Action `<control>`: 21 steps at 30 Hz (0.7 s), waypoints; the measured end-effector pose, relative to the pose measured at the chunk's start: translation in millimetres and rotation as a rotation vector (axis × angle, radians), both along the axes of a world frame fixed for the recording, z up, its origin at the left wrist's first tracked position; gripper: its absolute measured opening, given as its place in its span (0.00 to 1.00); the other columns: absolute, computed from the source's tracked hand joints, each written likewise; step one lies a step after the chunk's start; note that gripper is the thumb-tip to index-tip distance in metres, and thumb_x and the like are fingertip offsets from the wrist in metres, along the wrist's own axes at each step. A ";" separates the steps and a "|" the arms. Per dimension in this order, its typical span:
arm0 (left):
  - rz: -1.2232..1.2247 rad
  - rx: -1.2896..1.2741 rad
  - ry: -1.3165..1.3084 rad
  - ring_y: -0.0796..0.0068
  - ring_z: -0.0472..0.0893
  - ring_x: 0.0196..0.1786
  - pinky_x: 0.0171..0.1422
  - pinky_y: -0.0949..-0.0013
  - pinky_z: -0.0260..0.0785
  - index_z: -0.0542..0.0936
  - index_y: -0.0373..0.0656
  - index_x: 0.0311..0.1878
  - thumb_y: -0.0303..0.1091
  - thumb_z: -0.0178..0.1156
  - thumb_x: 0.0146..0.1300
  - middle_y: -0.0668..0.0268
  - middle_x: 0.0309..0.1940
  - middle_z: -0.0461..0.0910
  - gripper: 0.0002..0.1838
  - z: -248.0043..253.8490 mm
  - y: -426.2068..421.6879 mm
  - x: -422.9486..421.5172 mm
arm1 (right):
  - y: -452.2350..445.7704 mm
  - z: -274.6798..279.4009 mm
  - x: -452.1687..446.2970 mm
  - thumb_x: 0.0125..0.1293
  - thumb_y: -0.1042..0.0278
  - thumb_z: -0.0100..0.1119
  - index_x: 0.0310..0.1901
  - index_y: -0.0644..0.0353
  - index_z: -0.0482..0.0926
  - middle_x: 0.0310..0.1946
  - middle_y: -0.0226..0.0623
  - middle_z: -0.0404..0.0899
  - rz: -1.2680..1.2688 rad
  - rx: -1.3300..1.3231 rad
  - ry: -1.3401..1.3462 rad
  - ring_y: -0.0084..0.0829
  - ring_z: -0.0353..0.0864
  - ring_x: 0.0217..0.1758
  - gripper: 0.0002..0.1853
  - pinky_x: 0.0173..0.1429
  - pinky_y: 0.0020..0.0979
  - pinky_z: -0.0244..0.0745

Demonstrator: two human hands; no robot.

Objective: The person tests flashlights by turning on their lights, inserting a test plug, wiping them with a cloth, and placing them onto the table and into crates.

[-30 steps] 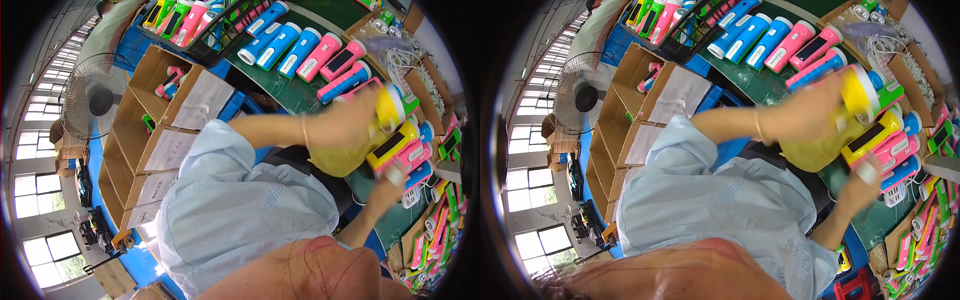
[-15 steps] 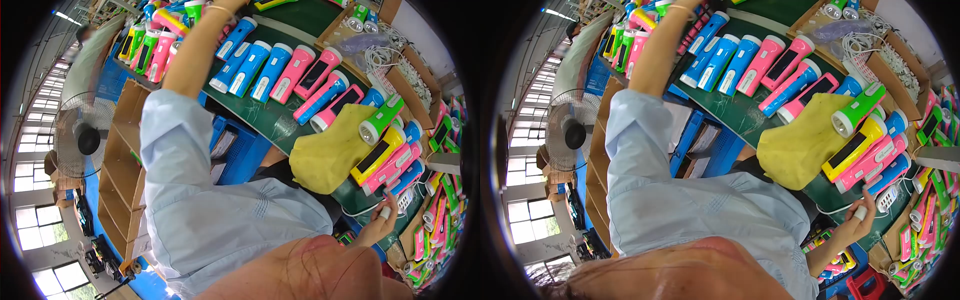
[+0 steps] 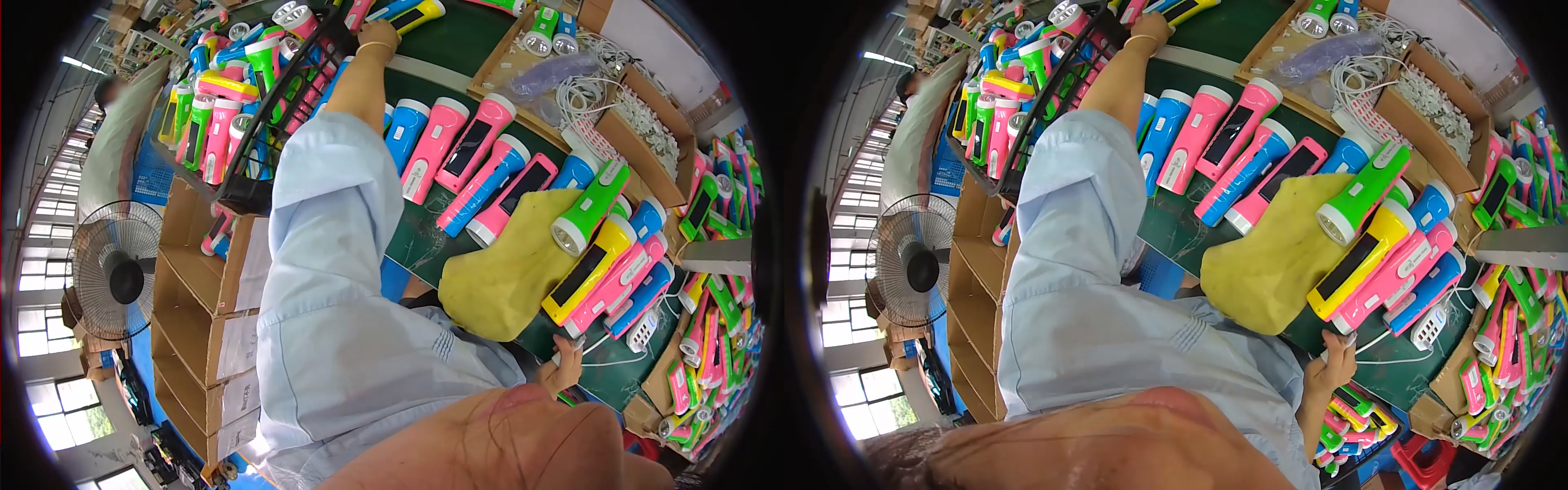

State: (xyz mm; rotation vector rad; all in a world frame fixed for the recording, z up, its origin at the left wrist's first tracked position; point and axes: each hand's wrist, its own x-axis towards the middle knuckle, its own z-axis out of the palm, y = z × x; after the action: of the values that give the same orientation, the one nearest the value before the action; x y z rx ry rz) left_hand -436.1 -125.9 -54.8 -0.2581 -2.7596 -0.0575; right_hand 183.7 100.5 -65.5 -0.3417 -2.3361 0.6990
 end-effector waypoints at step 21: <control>-1.117 1.434 -1.147 0.73 0.72 0.55 0.59 0.66 0.66 0.66 0.37 0.59 0.47 0.60 0.61 0.60 0.52 0.73 0.30 50.6 90.4 505.7 | -19.7 73.6 -6.2 0.60 0.66 0.58 0.53 0.67 0.68 0.39 0.45 0.76 0.248 -0.462 -0.184 0.33 0.79 0.41 0.22 0.45 0.32 0.72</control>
State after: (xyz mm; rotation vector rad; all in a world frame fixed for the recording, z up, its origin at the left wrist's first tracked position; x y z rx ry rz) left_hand 69.5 -35.5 -4.1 -1.5054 -2.0076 -2.8652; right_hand 177.5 80.8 8.2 -0.3308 -2.3937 1.3879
